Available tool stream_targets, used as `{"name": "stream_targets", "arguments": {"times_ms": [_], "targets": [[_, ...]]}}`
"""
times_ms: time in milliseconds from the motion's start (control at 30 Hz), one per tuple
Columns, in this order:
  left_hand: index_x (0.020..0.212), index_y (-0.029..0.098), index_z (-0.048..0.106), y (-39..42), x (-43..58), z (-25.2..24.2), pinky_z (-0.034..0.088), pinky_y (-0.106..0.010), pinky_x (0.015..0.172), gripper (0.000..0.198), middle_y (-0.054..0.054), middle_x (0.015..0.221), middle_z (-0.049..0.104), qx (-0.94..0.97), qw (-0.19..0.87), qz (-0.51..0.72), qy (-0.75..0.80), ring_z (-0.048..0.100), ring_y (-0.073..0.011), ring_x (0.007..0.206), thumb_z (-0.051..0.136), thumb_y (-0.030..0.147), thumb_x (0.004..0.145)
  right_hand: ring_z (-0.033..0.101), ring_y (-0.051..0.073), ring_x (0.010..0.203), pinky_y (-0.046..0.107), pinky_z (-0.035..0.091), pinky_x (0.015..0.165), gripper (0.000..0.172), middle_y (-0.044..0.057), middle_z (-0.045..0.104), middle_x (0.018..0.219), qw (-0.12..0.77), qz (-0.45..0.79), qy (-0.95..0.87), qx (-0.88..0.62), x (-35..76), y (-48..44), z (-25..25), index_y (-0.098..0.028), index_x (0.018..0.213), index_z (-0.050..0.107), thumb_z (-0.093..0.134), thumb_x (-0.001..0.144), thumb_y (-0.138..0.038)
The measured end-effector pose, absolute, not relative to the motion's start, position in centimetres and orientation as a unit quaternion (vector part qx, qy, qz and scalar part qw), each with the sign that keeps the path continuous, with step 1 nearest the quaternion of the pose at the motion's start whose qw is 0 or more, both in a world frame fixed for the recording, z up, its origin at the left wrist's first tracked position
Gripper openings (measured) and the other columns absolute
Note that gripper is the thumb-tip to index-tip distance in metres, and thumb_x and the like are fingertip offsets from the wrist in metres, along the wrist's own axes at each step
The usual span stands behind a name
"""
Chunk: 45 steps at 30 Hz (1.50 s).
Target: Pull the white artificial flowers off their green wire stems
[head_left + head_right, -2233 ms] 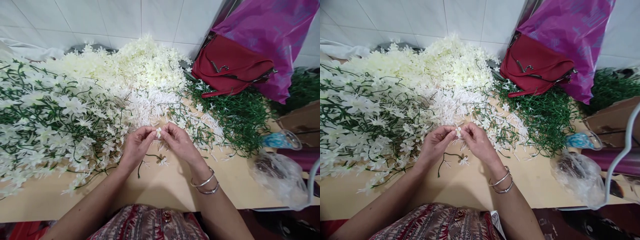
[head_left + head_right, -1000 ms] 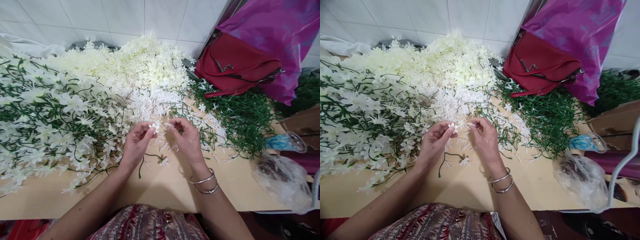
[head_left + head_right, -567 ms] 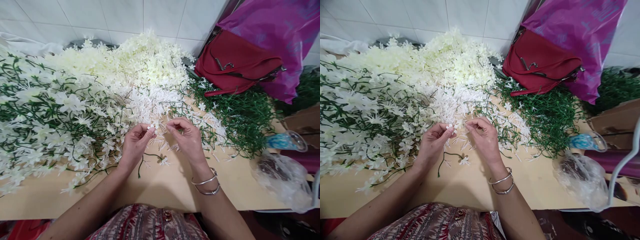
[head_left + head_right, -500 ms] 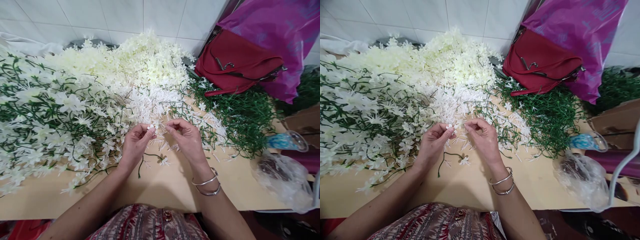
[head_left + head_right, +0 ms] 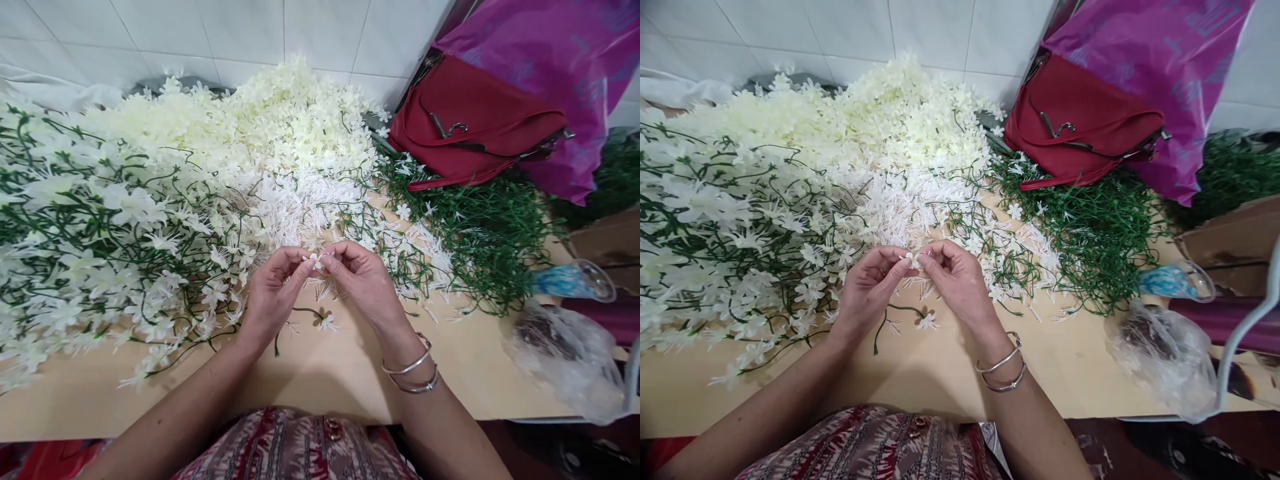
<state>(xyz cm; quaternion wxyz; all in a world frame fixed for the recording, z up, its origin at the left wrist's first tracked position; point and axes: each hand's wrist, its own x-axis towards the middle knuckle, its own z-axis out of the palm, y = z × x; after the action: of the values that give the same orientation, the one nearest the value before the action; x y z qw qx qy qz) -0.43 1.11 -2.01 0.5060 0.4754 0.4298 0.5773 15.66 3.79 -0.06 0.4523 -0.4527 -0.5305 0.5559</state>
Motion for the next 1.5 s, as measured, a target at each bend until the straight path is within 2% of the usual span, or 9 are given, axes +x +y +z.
{"name": "stream_targets", "arguments": {"times_ms": [300, 467, 633, 867, 1000, 1067, 1233, 1367, 1500], "targets": [[0.088, 0.020, 0.069, 1.4, -0.7, -1.9, 0.049, -0.023, 0.073, 0.012, 0.001, 0.082, 0.069, 0.464, 0.461, 0.595, 0.467, 0.060, -0.0114, 0.075, 0.078, 0.028, 0.090, 0.044, 0.012, 0.064, 0.029, 0.036, 0.061, 0.012, -0.004, 0.055, 0.069, 0.452, 0.560, -0.522, -0.458, 15.8, 3.8, 0.5, -0.022, 0.086, 0.072, 0.078, 0.084, -0.032], [0.084, 0.020, 0.067, 1.7, -0.6, -1.6, 0.049, -0.023, 0.069, 0.023, 0.002, 0.079, 0.068, 0.424, 0.480, 0.611, 0.465, 0.060, -0.0116, 0.072, 0.084, 0.035, 0.083, 0.045, 0.012, 0.065, 0.029, 0.039, 0.062, 0.019, -0.005, 0.051, 0.070, 0.439, 0.572, -0.520, -0.457, 15.6, 3.8, 0.5, -0.023, 0.099, 0.076, 0.078, 0.082, -0.031], [0.086, 0.020, 0.066, 1.6, -0.7, -1.5, 0.050, -0.025, 0.072, 0.024, 0.000, 0.081, 0.067, 0.455, 0.475, 0.595, 0.462, 0.061, -0.0132, 0.075, 0.082, 0.038, 0.085, 0.050, 0.013, 0.069, 0.031, 0.044, 0.065, 0.022, -0.003, 0.057, 0.075, 0.436, 0.577, -0.527, -0.446, 15.6, 3.7, 0.1, -0.025, 0.106, 0.078, 0.077, 0.086, -0.035], [0.087, 0.020, 0.067, 1.5, -0.7, -1.8, 0.051, -0.024, 0.075, 0.020, 0.000, 0.082, 0.067, 0.499, 0.463, 0.580, 0.448, 0.061, -0.0132, 0.076, 0.080, 0.036, 0.088, 0.046, 0.013, 0.066, 0.028, 0.038, 0.061, 0.011, -0.003, 0.055, 0.072, 0.434, 0.547, -0.574, -0.428, 15.7, 3.6, 0.4, -0.022, 0.090, 0.073, 0.074, 0.090, -0.034], [0.090, 0.020, 0.068, 1.6, -1.0, -1.9, 0.052, -0.025, 0.078, 0.016, -0.001, 0.086, 0.068, 0.522, 0.446, 0.575, 0.445, 0.063, -0.0144, 0.080, 0.077, 0.033, 0.091, 0.046, 0.013, 0.067, 0.028, 0.039, 0.061, 0.017, -0.004, 0.054, 0.073, 0.440, 0.549, -0.562, -0.434, 15.6, 3.6, 0.7, -0.022, 0.101, 0.071, 0.073, 0.091, -0.036], [0.091, 0.021, 0.069, 1.7, -1.2, -1.8, 0.052, -0.027, 0.081, 0.012, -0.003, 0.090, 0.069, 0.552, 0.419, 0.564, 0.449, 0.065, -0.0156, 0.084, 0.076, 0.031, 0.092, 0.047, 0.013, 0.067, 0.028, 0.039, 0.062, 0.021, -0.004, 0.055, 0.074, 0.433, 0.546, -0.570, -0.436, 15.8, 3.7, 0.6, -0.022, 0.105, 0.072, 0.073, 0.090, -0.037], [0.087, 0.023, 0.072, 1.8, -1.7, -1.3, 0.051, -0.031, 0.081, 0.006, -0.004, 0.089, 0.073, 0.642, 0.321, 0.515, 0.468, 0.066, -0.0184, 0.084, 0.075, 0.027, 0.092, 0.043, 0.013, 0.064, 0.029, 0.035, 0.060, 0.016, -0.005, 0.050, 0.068, 0.400, 0.527, -0.608, -0.437, 16.3, 3.9, 0.5, -0.021, 0.089, 0.069, 0.071, 0.093, -0.037], [0.094, 0.022, 0.072, 1.7, -1.5, -0.9, 0.051, -0.030, 0.077, 0.007, -0.004, 0.089, 0.072, 0.617, 0.391, 0.502, 0.462, 0.065, -0.0172, 0.079, 0.070, 0.028, 0.094, 0.048, 0.014, 0.068, 0.029, 0.038, 0.064, 0.009, -0.003, 0.055, 0.074, 0.413, 0.448, -0.655, -0.448, 16.2, 3.8, 0.7, -0.023, 0.089, 0.066, 0.065, 0.096, -0.028], [0.084, 0.021, 0.069, 1.7, -1.3, -0.6, 0.046, -0.026, 0.069, 0.011, -0.001, 0.081, 0.066, 0.538, 0.455, 0.516, 0.487, 0.057, -0.0154, 0.073, 0.068, 0.028, 0.092, 0.057, 0.017, 0.077, 0.031, 0.045, 0.072, 0.011, 0.000, 0.064, 0.084, 0.418, 0.367, -0.709, -0.434, 15.8, 3.7, 1.0, -0.024, 0.088, 0.066, 0.063, 0.098, -0.023]]}}
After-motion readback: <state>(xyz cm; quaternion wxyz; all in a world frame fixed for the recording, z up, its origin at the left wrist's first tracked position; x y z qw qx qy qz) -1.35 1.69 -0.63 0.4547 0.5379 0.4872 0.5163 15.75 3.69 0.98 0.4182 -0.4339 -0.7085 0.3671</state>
